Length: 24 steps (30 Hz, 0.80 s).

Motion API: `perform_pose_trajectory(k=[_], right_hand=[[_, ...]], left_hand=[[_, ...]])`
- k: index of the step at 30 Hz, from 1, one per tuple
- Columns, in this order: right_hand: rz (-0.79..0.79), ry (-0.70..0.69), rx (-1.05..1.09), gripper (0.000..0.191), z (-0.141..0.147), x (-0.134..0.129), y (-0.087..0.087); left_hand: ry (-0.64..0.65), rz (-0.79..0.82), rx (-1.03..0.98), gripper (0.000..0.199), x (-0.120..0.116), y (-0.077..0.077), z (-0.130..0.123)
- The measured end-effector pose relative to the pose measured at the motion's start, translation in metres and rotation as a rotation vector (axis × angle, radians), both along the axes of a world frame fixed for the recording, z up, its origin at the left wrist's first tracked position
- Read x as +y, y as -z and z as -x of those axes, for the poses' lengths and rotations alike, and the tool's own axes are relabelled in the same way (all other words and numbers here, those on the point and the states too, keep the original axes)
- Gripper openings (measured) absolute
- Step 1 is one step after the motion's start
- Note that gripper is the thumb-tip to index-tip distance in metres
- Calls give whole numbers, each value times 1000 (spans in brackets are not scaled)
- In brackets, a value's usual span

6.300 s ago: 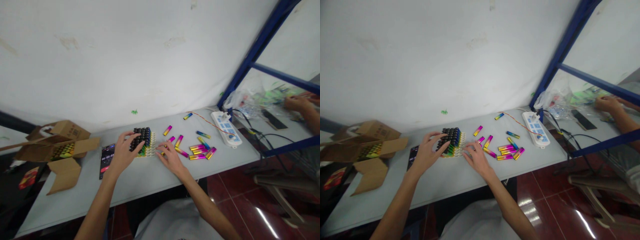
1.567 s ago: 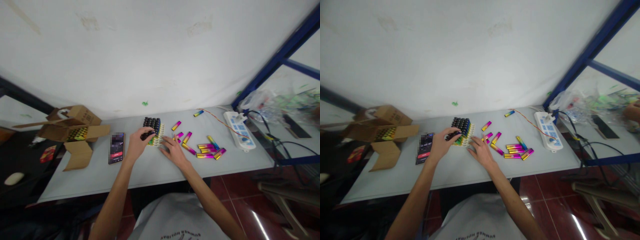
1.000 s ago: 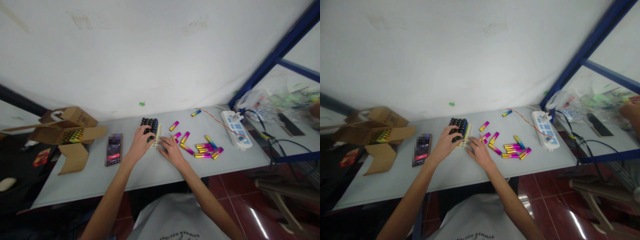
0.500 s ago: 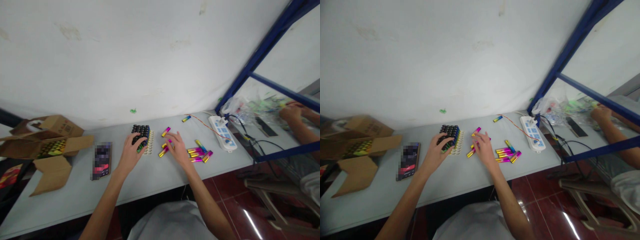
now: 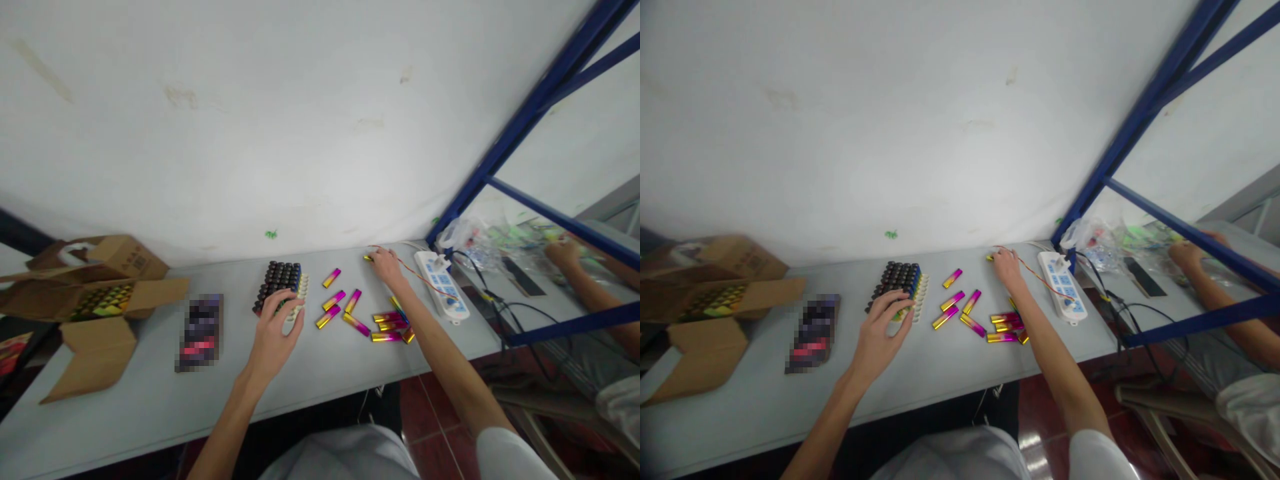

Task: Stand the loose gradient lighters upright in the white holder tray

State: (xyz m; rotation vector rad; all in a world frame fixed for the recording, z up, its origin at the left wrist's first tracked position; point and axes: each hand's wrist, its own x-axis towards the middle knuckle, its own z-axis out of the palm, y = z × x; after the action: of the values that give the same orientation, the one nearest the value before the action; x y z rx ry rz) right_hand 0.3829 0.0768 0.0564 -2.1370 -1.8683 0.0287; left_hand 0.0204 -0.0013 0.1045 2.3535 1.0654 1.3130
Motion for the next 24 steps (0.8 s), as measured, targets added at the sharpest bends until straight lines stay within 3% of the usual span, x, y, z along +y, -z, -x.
perform_pose_trajectory(k=[3,6,8,10,13,17,24], right_hand=[[29,-16,12,27,10,-14,-8],[15,-138,116,33,29,-35,-24],[-37,-356,448,33,49,-53,-37],[-40,-438,756,35,72,-70,-47],[-49,-438,1014,36,106,-88,-52],[26,-431,1179,38,139,-95,-45],[30,-342,1452,34,153,-102,-34]], left_hand=[[2,52,-38,15,-8,0,1],[-16,212,-100,14,-11,-2,0],[-8,390,-186,18,-9,-2,-2],[36,591,-305,25,-6,0,-6],[144,821,-442,34,-6,3,-10],[263,949,-484,37,-11,4,-9],[226,1033,-452,35,-13,4,8]])
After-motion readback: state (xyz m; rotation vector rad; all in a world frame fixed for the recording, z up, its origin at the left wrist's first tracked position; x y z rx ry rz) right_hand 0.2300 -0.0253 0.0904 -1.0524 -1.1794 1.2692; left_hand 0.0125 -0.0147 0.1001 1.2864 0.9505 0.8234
